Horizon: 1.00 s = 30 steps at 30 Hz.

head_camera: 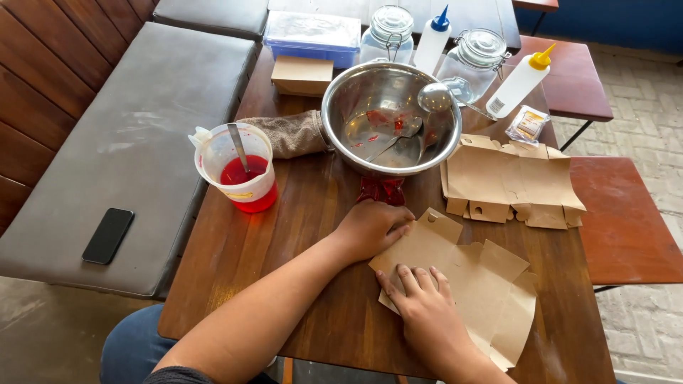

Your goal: Folding and assembling a small cardboard box by hand on a table

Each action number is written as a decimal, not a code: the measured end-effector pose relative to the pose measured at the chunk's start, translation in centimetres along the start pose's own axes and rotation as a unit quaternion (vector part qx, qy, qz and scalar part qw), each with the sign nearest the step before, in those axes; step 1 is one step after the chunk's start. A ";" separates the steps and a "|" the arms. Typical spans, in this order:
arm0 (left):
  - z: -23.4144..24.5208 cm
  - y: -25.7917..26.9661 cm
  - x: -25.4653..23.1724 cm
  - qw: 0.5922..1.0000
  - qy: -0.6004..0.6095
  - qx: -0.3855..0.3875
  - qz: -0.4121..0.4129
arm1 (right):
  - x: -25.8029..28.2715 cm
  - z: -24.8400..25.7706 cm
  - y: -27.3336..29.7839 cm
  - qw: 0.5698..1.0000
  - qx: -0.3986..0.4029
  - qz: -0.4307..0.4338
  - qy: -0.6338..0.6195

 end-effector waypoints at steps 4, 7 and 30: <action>-0.6 -0.2 0.5 1.000 -0.005 -0.009 -0.005 | -0.2 0.0 -0.7 1.000 -0.007 0.008 0.009; -0.7 -0.4 0.6 1.000 -0.015 -0.008 -0.012 | -0.5 -0.5 -1.3 1.000 0.020 0.006 0.009; -0.7 -0.3 0.9 1.000 0.001 -0.015 -0.019 | -0.6 2.6 0.5 0.999 0.022 0.007 -0.021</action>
Point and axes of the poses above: each hand's wrist, its own y-axis away from the middle knuckle, its own z-axis out of the back of the hand, x = y × z, the point moved 1 cm from there along -y, towards the middle knuckle, and after that the axes turned 14 degrees about z, right-handed, at the moved point
